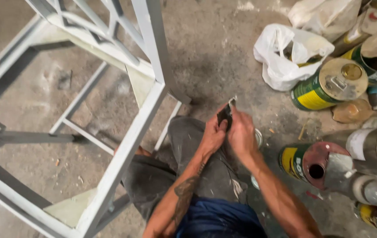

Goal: The person applies a white filler to the joints of a white metal chair frame using a putty knife and a smaller scraper. They scoop the filler from a can and spread it into the seams of the chair's back and seat frame.

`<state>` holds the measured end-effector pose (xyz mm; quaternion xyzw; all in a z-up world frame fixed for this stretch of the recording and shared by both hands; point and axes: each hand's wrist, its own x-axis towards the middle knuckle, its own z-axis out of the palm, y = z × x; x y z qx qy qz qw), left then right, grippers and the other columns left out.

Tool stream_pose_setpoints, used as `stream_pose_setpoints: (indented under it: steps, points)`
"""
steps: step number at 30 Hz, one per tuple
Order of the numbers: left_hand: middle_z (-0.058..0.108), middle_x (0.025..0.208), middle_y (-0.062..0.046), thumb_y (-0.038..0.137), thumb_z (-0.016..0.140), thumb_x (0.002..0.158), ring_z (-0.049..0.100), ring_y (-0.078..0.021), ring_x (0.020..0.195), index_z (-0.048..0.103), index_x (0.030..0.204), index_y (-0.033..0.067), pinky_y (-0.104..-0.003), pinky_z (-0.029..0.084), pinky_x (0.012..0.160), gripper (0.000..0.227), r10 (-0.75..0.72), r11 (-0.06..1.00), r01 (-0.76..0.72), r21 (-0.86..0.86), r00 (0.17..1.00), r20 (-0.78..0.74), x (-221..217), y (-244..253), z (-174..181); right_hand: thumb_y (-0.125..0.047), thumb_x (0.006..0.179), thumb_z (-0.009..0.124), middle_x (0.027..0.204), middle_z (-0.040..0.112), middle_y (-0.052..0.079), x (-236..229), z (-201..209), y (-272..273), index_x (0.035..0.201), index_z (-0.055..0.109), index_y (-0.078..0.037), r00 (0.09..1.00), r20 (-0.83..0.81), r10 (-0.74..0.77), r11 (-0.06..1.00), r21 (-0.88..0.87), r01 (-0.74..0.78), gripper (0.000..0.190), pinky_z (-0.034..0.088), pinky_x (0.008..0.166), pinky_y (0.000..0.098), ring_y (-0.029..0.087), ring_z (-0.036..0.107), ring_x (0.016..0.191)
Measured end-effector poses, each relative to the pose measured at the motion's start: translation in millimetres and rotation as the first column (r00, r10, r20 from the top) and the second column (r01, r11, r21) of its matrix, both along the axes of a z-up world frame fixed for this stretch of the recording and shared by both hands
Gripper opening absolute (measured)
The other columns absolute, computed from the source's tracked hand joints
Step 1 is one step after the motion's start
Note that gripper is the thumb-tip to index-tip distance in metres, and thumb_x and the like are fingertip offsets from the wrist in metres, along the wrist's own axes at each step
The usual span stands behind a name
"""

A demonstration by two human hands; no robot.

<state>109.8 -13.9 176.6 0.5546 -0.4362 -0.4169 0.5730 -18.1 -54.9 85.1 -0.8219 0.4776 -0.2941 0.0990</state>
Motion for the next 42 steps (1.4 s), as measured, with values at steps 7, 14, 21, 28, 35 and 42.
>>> stream_pose_setpoints:
  steps: [7,14,21,28,35,42]
  points:
    - [0.071,0.098,-0.011,0.001,0.05,0.098,0.063,-0.0213,0.096,0.071,0.117,0.0048,-0.045,0.053,0.092,0.028,-0.045,0.999,0.043,-0.033,0.998,-0.048,12.3,-4.9,-26.3,-0.027,0.106,0.038,0.102,0.064,0.013,-4.3,-31.5,-15.0,0.137,0.063,-0.008,0.998,0.061,0.015,0.995,-0.099,-0.009,0.043,0.052,0.093,0.0447,0.035,0.062,0.101]
    - [0.068,0.115,-0.025,0.001,0.059,0.093,0.061,-0.0341,0.114,0.063,0.127,-0.0026,-0.054,0.048,0.103,0.035,0.025,0.999,-0.025,-0.036,1.0,0.004,30.0,-10.3,-46.9,-0.003,0.1,0.05,0.105,0.066,0.025,-28.7,-9.2,-45.8,0.131,0.069,-0.003,0.985,0.172,-0.017,0.996,0.086,0.002,0.036,0.052,0.091,0.0526,0.045,0.065,0.101]
    - [0.073,0.109,-0.028,0.016,0.078,0.084,0.068,-0.045,0.113,0.057,0.134,0.0039,-0.056,0.054,0.093,0.055,0.215,0.944,-0.251,0.216,0.961,0.175,29.9,-13.5,-51.2,-0.011,0.093,0.072,0.132,0.061,0.016,-33.3,-3.9,-24.0,0.141,0.067,-0.006,0.949,0.311,-0.055,0.996,-0.046,0.073,0.048,0.059,0.082,0.0405,0.029,0.071,0.095]
    - [0.071,0.1,-0.036,0.017,0.075,0.088,0.068,-0.0559,0.103,0.048,0.139,0.0076,-0.062,0.056,0.086,0.058,0.179,0.947,-0.263,0.185,0.908,0.378,18.7,-2.4,22.4,-0.011,0.09,0.079,0.126,0.059,0.021,-28.5,18.7,-18.0,0.144,0.065,-0.007,0.927,0.37,-0.058,0.996,-0.036,0.077,0.056,0.055,0.084,0.044,0.035,0.069,0.092]
    - [0.076,0.096,-0.006,0.04,0.057,0.103,0.074,-0.0318,0.098,0.073,0.101,0.0238,-0.047,0.058,0.085,0.023,-0.02,0.994,-0.032,0.107,0.891,0.453,0.6,-18.3,-36.3,-0.012,0.085,0.081,0.13,0.053,0.025,-15.1,21.5,-12.9,0.146,0.06,-0.003,0.936,0.351,0.0,1.0,-0.021,0.008,0.065,0.053,0.089,0.0481,0.039,0.067,0.098]
    - [0.068,0.068,-0.001,0.027,0.07,0.1,0.06,-0.0055,0.062,0.075,0.08,0.0109,-0.021,0.051,0.059,0.025,0.243,0.964,-0.154,0.216,0.841,-0.484,-21.7,-51.6,-97.6,-0.035,0.097,0.071,0.144,0.045,0.027,-21.3,30.6,2.4,0.152,0.048,0.003,0.921,0.389,0.02,0.993,-0.119,0.029,0.071,0.03,0.118,0.0535,0.045,0.041,0.139]
